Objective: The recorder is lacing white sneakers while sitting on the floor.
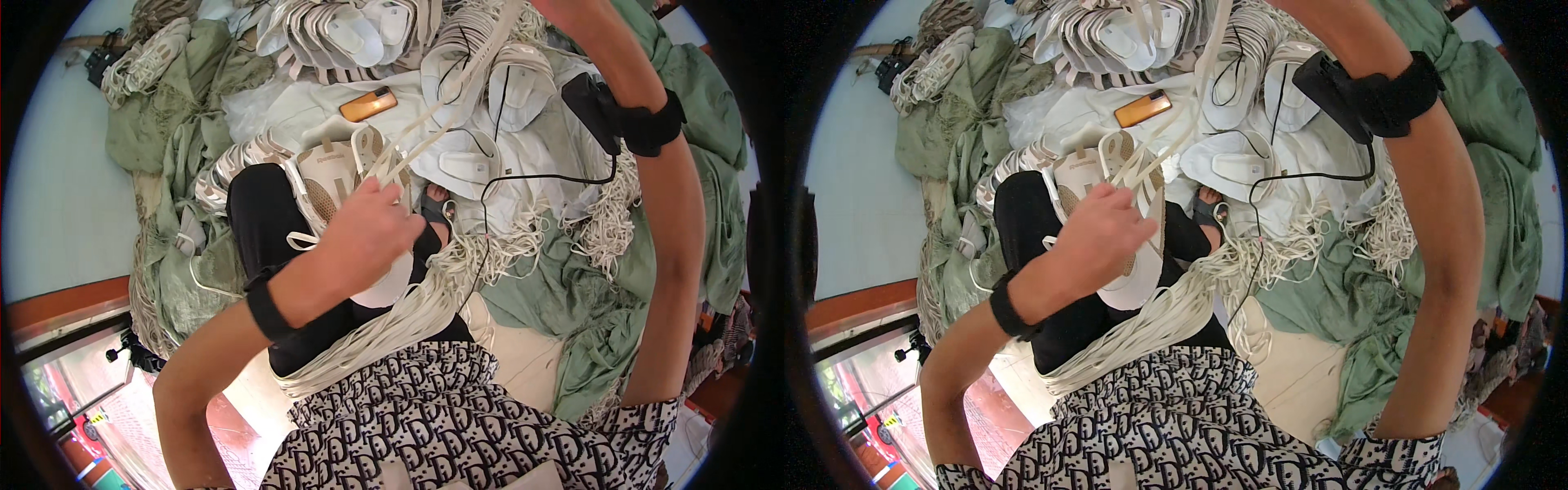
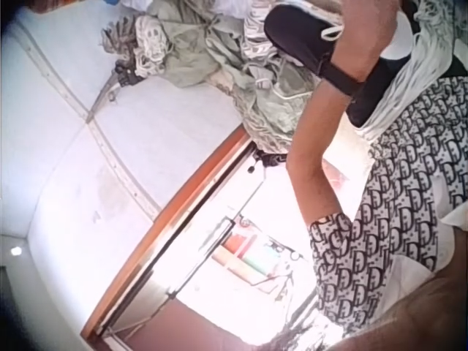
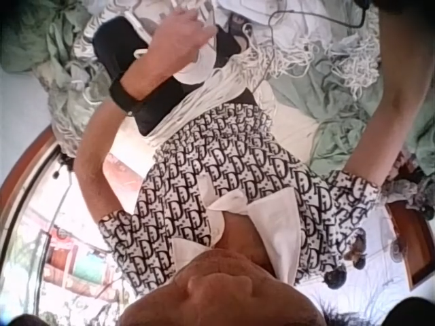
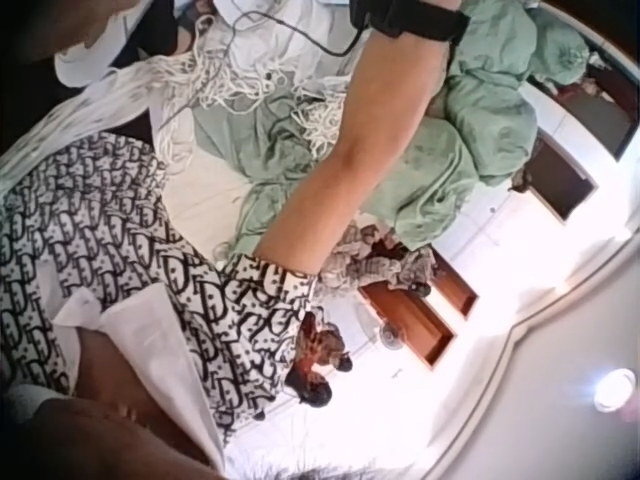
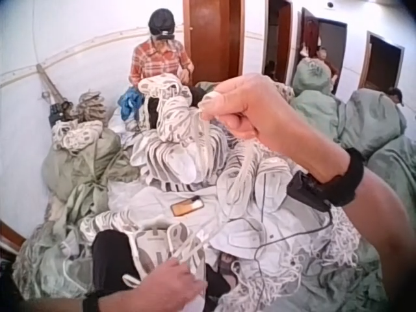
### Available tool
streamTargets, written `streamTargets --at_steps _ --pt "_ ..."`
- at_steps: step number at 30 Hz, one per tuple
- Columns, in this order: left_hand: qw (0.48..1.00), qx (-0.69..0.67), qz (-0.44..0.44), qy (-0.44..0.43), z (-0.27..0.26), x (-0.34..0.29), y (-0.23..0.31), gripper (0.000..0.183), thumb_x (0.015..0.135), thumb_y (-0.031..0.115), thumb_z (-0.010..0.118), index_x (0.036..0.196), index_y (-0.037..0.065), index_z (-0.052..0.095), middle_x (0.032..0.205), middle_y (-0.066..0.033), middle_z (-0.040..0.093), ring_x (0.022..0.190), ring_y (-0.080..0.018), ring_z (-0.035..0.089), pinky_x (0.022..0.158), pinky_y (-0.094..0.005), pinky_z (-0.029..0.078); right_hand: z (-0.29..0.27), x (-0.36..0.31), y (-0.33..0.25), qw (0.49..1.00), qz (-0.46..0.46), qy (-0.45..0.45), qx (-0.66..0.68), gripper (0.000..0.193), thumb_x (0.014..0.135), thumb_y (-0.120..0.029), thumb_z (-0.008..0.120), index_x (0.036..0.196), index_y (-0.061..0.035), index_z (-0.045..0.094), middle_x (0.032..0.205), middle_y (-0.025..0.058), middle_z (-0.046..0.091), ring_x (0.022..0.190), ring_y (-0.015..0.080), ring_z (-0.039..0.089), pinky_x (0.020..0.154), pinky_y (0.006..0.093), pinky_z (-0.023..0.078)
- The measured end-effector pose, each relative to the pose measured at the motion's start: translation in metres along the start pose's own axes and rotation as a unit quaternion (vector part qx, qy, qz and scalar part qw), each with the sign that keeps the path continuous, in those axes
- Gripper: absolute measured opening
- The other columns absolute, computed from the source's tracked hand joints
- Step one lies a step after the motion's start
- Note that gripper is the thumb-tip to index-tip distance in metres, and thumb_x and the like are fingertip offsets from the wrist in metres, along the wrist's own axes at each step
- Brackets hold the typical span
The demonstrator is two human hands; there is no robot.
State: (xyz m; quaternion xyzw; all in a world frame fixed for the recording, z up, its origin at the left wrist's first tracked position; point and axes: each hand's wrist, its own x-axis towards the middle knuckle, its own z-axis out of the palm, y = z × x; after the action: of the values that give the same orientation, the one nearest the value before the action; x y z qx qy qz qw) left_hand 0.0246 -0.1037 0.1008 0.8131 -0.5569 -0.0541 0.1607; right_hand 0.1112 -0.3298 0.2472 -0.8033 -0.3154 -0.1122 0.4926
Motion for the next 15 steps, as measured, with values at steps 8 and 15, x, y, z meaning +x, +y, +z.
streamTargets --at_steps 8,15 --pt "0.900 0.406 0.161 -0.006 0.030 0.023 0.001 0.013 0.066 0.013 0.055 0.072 0.002 0.053 0.063 -0.0035 0.046 0.069 -0.0180 0.045 0.069 -0.0308 0.035 0.004 0.002 -0.003 0.998 0.061 0.016 0.012 0.038 0.082 -0.008 0.055 0.051 -0.0081 0.035 0.046 -0.0041 0.030 0.038 0.0035 0.024 0.037 0.0213 0.021" --pt "0.975 0.207 0.049 0.058 0.040 -0.020 0.033 0.035 0.071 0.016 0.055 0.099 -0.004 0.052 0.089 -0.0118 0.053 0.087 -0.0251 0.050 0.079 -0.0358 0.038 0.006 0.008 0.002 0.990 0.110 0.077 0.034 0.029 0.079 -0.007 0.058 0.054 -0.0041 0.045 0.046 -0.0024 0.036 0.037 0.0036 0.027 0.036 0.0215 0.019"
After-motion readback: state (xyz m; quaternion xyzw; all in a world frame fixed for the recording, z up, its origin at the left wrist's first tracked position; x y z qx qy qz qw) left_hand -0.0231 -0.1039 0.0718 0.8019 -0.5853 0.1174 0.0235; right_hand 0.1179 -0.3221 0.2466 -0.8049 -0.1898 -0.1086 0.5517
